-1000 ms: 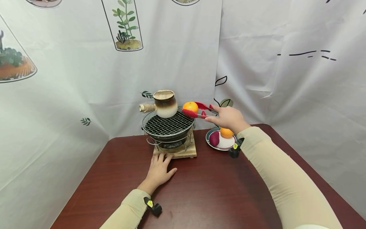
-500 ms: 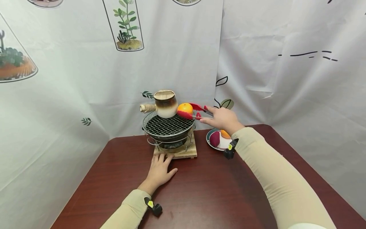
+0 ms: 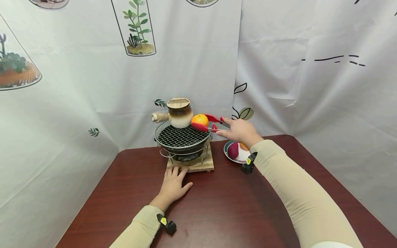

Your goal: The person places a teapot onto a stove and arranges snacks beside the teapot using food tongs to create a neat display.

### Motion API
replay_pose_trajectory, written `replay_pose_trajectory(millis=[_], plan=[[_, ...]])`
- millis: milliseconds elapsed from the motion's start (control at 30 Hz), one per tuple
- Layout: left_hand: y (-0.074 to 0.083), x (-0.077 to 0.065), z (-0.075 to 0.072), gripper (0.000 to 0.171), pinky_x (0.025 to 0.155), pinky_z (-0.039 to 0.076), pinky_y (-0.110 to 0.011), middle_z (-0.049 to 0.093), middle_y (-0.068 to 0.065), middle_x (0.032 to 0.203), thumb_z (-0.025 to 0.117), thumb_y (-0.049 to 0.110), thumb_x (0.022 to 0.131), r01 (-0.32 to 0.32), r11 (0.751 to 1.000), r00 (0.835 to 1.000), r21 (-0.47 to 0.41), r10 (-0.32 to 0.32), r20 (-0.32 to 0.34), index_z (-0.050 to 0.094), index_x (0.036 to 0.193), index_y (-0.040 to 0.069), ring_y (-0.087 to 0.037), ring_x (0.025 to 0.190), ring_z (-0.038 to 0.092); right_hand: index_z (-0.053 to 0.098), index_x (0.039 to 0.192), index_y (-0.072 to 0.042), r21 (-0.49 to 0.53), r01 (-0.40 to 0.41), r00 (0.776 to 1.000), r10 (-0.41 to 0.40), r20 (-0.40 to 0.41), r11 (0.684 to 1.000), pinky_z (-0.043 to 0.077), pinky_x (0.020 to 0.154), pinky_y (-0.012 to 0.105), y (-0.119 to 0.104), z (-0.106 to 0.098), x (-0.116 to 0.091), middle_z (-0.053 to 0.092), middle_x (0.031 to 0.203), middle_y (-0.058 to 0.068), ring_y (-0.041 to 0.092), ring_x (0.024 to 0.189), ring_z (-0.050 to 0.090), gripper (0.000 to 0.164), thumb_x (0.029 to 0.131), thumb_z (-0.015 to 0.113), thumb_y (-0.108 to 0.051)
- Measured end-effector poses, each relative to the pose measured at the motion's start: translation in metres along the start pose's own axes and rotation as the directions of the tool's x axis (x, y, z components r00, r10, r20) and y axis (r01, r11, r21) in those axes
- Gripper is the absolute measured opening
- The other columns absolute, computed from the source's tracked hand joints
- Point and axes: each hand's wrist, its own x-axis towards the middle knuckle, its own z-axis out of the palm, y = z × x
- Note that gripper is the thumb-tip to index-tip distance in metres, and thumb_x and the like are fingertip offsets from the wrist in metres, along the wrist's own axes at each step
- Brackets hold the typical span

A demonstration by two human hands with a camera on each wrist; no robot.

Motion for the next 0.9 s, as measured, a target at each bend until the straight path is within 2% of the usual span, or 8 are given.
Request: replay_pose_trajectory(millis=[233,400,533,767,900], plan=[[0.0001,0.0000,0.0011,0.062,0.110,0.029,-0.064,0.049,-0.018,0.139,0.070,0.051,0.089,0.001,1.000,1.000,-0.002,-0.001,-0.002,0.059,0.140,0.018,-0.045,0.132,0.040,0.042,0.156,-0.017,0.010,-0.013,1.000,0.013,0.000,1.000,0.052,0.085,0.057,-0.0016,0.0029,-0.0015,0.065,0.125,0.025,0.039,0.109,0.062,0.090,0.088,0.053,-0.075],[0.0006,0.0002,0.0007,0.063,0.111,0.029,-0.063,0.049,-0.018,0.139,0.070,0.052,0.089,0.009,1.000,1.000,-0.001,-0.009,0.004,0.058,0.141,0.018,-0.045,0.132,0.039,0.041,0.156,-0.017,0.010,-0.007,1.000,0.007,0.011,1.000,0.051,0.088,0.058,-0.0026,0.0025,-0.0017,0.065,0.126,0.026,0.040,0.112,0.062,0.092,0.088,0.051,-0.077],[0.0003,0.0010,0.0007,0.063,0.111,0.029,-0.063,0.048,-0.018,0.139,0.070,0.052,0.089,0.009,1.000,1.000,-0.001,-0.009,0.007,0.058,0.141,0.018,-0.045,0.132,0.039,0.041,0.156,-0.018,0.009,-0.008,1.000,0.008,0.007,1.000,0.052,0.087,0.057,-0.0035,0.0026,-0.0018,0.067,0.121,0.025,0.039,0.109,0.063,0.091,0.087,0.054,-0.075],[-0.0007,0.0005,0.0019,0.063,0.111,0.028,-0.063,0.048,-0.018,0.140,0.069,0.052,0.089,0.010,1.000,1.000,-0.002,-0.010,0.013,0.058,0.141,0.018,-0.045,0.133,0.039,0.037,0.158,-0.021,0.005,-0.027,0.999,0.027,0.020,1.000,0.052,0.087,0.055,-0.0015,0.0044,-0.0031,0.064,0.129,0.023,0.038,0.113,0.061,0.101,0.081,0.051,-0.085],[-0.0002,-0.0018,0.0023,0.063,0.112,0.027,-0.063,0.048,-0.018,0.140,0.069,0.052,0.090,0.016,1.000,1.000,-0.011,-0.016,0.019,0.058,0.142,0.018,-0.044,0.133,0.038,0.037,0.158,-0.020,0.025,-0.023,1.000,0.022,0.016,0.999,0.051,0.089,0.057,0.0019,0.0041,-0.0060,0.063,0.131,0.023,0.040,0.115,0.060,0.098,0.083,0.053,-0.081]])
